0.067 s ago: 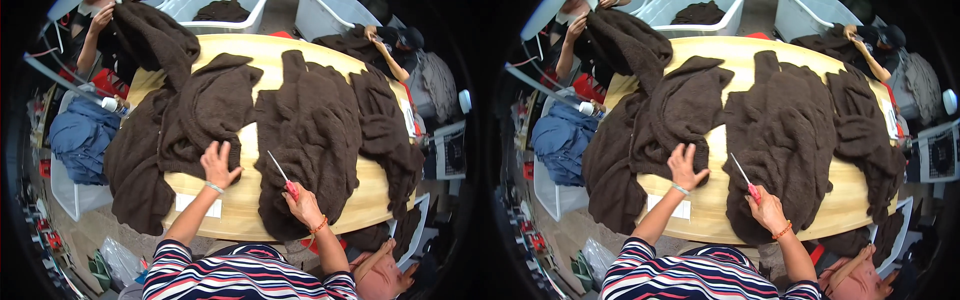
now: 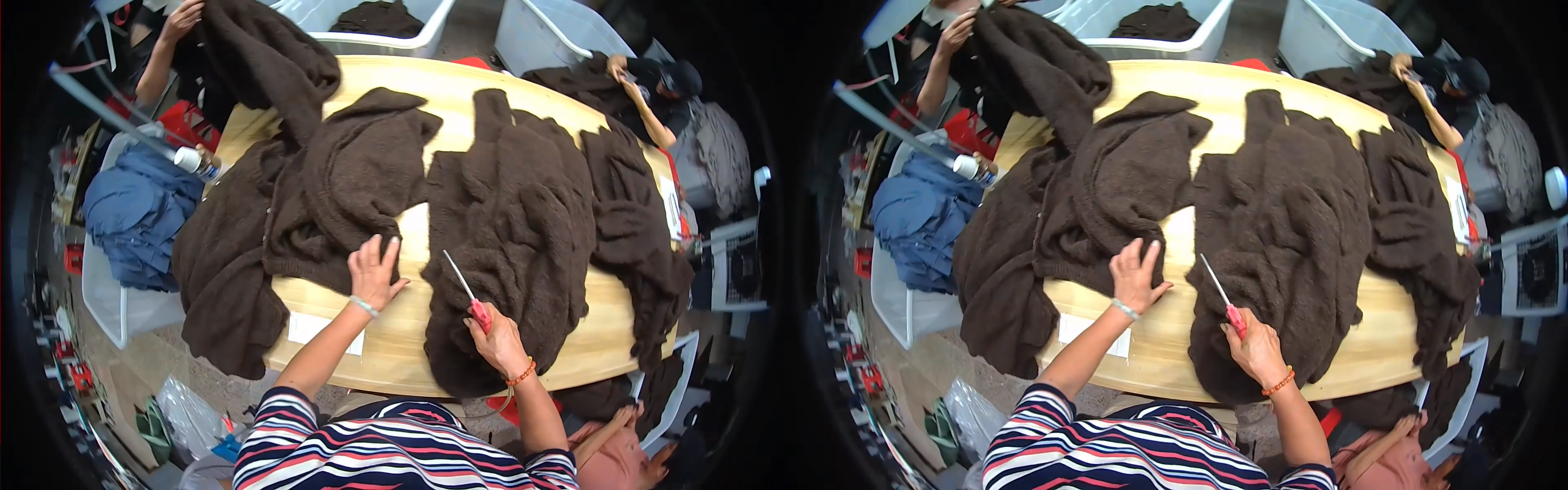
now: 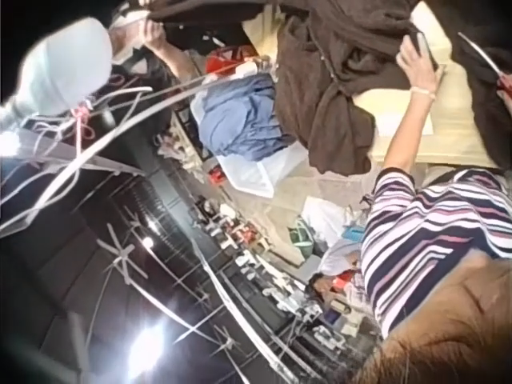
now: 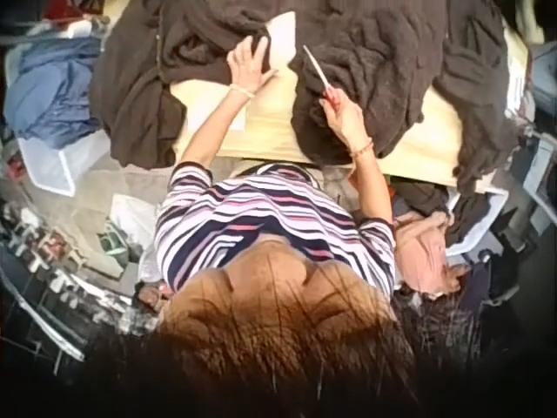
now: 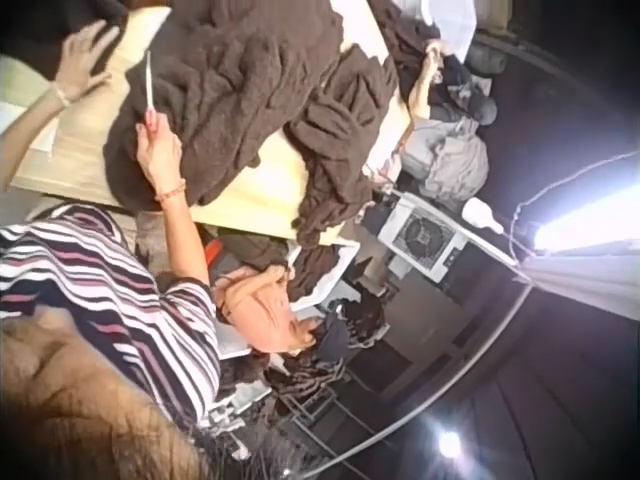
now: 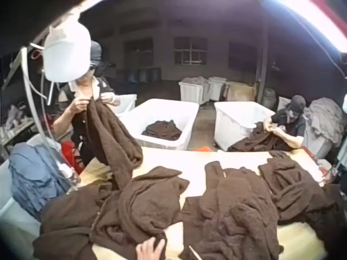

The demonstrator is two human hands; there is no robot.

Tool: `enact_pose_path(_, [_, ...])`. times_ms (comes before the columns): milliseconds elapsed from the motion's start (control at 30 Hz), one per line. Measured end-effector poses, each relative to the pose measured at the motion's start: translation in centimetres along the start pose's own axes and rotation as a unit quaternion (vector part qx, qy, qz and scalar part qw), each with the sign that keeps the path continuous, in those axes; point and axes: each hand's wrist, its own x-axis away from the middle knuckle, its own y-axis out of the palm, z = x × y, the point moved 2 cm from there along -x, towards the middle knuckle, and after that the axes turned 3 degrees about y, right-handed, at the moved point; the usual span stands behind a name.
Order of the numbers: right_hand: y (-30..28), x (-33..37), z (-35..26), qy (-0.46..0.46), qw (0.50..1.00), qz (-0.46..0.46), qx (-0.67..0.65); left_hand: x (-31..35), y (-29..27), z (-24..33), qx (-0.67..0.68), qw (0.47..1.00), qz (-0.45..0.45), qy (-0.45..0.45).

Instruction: Trimming loose threads and inspecting brown knitted sweaters on a production table using thread nippers.

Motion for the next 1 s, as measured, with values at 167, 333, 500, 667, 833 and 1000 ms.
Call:
enact_pose_path(167, [0.2,0.0,-0.7,0.003,1.000,0.008,0.013,-2.3,3.4,-2.7,0.023,0.984,-0.051,-0.167])
enact_pose_path(333, [0.0,-0.1,-0.8,0.006,1.000,-0.003,0.023,-1.2,-0.6,-3.7,0.567,0.804,0.003,-0.176])
enact_pose_path(500, [0.7,-0.7,-1.2,0.003,0.999,-0.049,0.010,5.6,-8.6,-4.0,0.755,0.607,0.037,-0.245])
enact_pose_path(667, [1.4,-1.6,-3.5,-0.031,0.992,-0.115,0.042,9.8,-12.4,-3.7,0.805,0.519,0.158,-0.240])
enact_pose_path(833, [3.0,-2.4,-5.4,-0.080,0.985,-0.151,0.038,13.4,-10.0,-3.7,0.750,0.559,0.174,-0.308])
enact_pose_path(1000, [4.3,-2.2,-6.6,-0.125,0.968,-0.196,0.096,16.1,-3.9,-4.2,0.741,0.518,0.112,-0.412])
